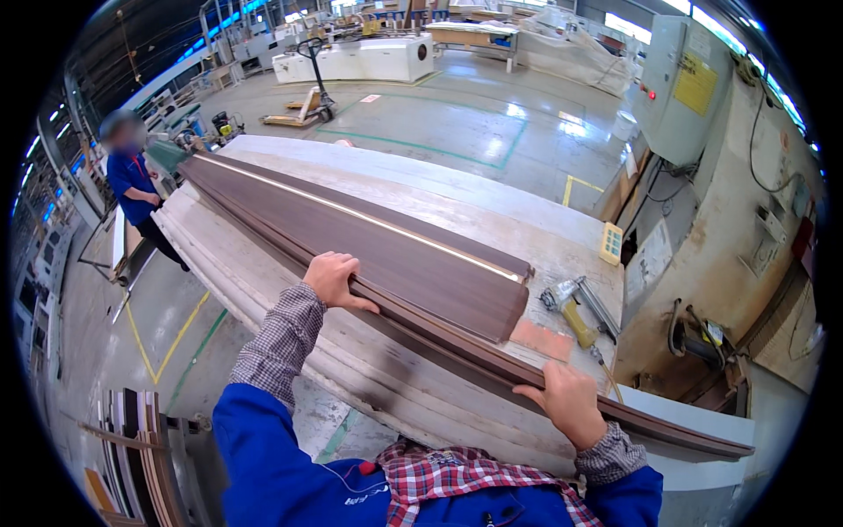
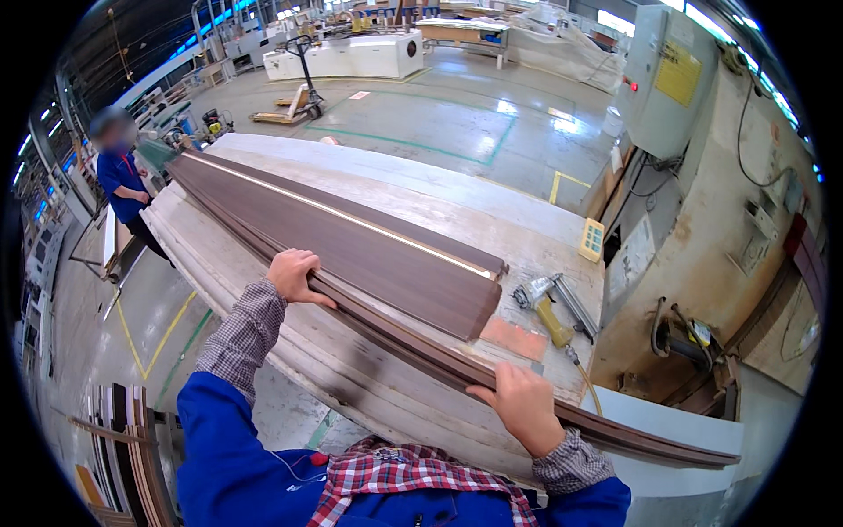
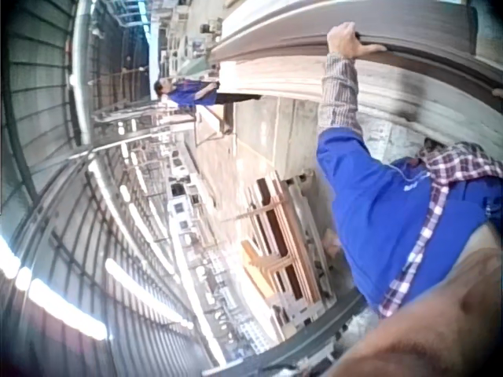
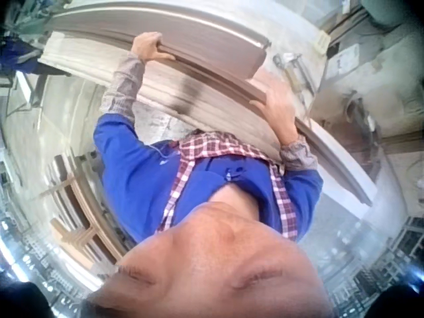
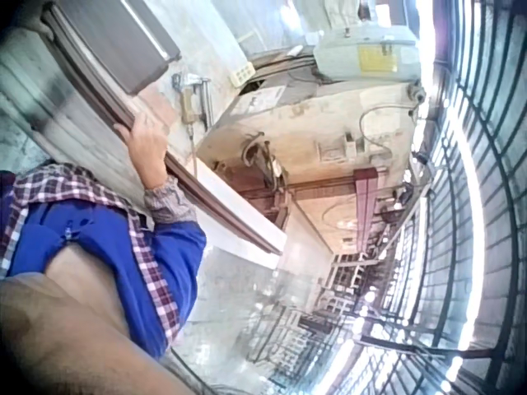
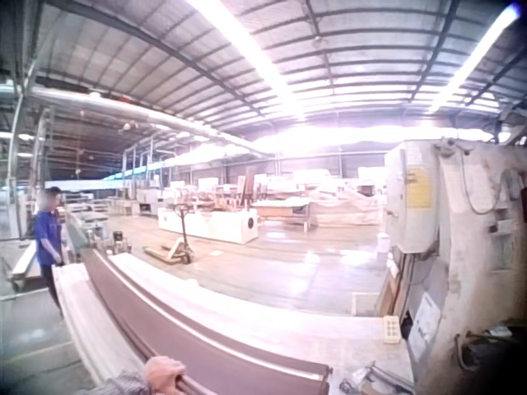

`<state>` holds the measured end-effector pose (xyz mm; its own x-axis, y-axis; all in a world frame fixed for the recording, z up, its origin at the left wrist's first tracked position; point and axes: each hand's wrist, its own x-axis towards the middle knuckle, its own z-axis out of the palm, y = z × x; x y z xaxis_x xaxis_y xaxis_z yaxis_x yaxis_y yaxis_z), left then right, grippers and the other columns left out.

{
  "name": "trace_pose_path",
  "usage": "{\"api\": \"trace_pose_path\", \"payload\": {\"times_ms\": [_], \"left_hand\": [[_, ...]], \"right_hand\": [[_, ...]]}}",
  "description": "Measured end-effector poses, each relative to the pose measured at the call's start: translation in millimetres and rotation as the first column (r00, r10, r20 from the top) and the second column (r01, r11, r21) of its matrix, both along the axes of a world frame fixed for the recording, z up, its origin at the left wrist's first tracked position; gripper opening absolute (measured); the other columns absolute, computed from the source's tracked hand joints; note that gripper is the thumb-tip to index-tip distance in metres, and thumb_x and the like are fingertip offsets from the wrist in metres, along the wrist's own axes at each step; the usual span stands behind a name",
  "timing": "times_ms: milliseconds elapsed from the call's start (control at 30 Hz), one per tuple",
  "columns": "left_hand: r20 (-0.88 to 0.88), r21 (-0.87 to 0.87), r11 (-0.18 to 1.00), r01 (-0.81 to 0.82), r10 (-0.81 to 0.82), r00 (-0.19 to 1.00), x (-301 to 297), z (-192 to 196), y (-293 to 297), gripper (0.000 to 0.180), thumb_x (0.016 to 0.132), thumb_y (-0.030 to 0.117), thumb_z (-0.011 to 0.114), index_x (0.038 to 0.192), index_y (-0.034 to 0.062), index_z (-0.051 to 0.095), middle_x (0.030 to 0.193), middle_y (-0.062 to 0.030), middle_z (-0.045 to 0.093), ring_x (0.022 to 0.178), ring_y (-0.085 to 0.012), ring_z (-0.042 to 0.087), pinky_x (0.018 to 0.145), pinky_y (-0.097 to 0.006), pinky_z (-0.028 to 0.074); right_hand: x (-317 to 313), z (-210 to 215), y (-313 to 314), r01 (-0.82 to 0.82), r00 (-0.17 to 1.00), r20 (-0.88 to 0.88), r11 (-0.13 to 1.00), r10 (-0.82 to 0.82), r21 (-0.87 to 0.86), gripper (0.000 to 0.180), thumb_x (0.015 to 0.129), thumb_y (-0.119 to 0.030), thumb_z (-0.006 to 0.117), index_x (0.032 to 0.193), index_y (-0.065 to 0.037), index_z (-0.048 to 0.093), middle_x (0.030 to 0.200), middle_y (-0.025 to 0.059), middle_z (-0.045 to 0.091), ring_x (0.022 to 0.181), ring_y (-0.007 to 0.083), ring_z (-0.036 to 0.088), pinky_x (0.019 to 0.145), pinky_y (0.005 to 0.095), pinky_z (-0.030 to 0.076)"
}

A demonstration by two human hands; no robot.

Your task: The person assembles long wooden panels by aligning them on a workbench and securing them with a pneumatic nail gun. They repeatedly position the panels, use a small block as a guide, and drive nails along the edges to join the pieces.

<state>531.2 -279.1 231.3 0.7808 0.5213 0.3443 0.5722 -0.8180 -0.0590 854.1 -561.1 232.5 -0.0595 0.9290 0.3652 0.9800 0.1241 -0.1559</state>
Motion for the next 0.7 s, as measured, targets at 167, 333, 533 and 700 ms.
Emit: {"api": "trace_pose_path", "payload": {"times_ms": [167, 333, 533, 700], "left_hand": [[0.125, 0.002, 1.000, -0.004, 0.004, 0.992, 6, -11, 8, 0.068, 0.049, 0.070, 0.070, 0.064, 0.0063, 0.050, 0.063, -0.0060, 0.052, 0.059, -0.0223, 0.052, 0.061, -0.032, 0.046], [0.065, 0.036, 0.998, 0.052, -0.054, 0.996, 12, -9, 15, 0.070, 0.048, 0.072, 0.068, 0.062, 0.0067, 0.049, 0.061, -0.0056, 0.051, 0.057, -0.0212, 0.051, 0.060, -0.031, 0.045], [0.014, 0.098, 0.990, 0.103, -0.105, 0.994, 6, -8, 29, 0.071, 0.048, 0.074, 0.067, 0.057, 0.0083, 0.042, 0.057, -0.0049, 0.047, 0.052, -0.0209, 0.048, 0.055, -0.031, 0.043], [0.099, 0.174, 0.974, 0.146, -0.165, 0.981, 45, -21, 10, 0.072, 0.043, 0.071, 0.069, 0.056, 0.0091, 0.035, 0.053, -0.0049, 0.040, 0.050, -0.0227, 0.043, 0.051, -0.033, 0.038]], "right_hand": [[19, 2, -14, 0.080, 0.993, 0.087, 0.996, -0.077, -0.040, 0.044, 0.067, -0.044, 0.070, 0.069, -0.006, 0.048, 0.058, 0.0105, 0.052, 0.055, 0.0281, 0.055, 0.047, 0.0364, 0.043], [63, 4, -49, 0.099, 0.992, 0.080, 0.995, -0.097, -0.020, 0.042, 0.062, -0.041, 0.074, 0.068, -0.007, 0.050, 0.059, 0.0094, 0.052, 0.055, 0.0277, 0.055, 0.048, 0.0364, 0.042], [131, 7, -115, 0.176, 0.975, 0.138, 0.984, -0.175, 0.003, 0.042, 0.054, -0.036, 0.078, 0.065, -0.008, 0.050, 0.056, 0.0083, 0.050, 0.054, 0.0272, 0.053, 0.049, 0.0356, 0.041], [178, 14, -165, 0.270, 0.954, 0.134, 0.963, -0.269, 0.005, 0.044, 0.049, -0.036, 0.080, 0.064, -0.007, 0.051, 0.056, 0.0082, 0.049, 0.052, 0.0277, 0.051, 0.049, 0.0358, 0.040]]}}
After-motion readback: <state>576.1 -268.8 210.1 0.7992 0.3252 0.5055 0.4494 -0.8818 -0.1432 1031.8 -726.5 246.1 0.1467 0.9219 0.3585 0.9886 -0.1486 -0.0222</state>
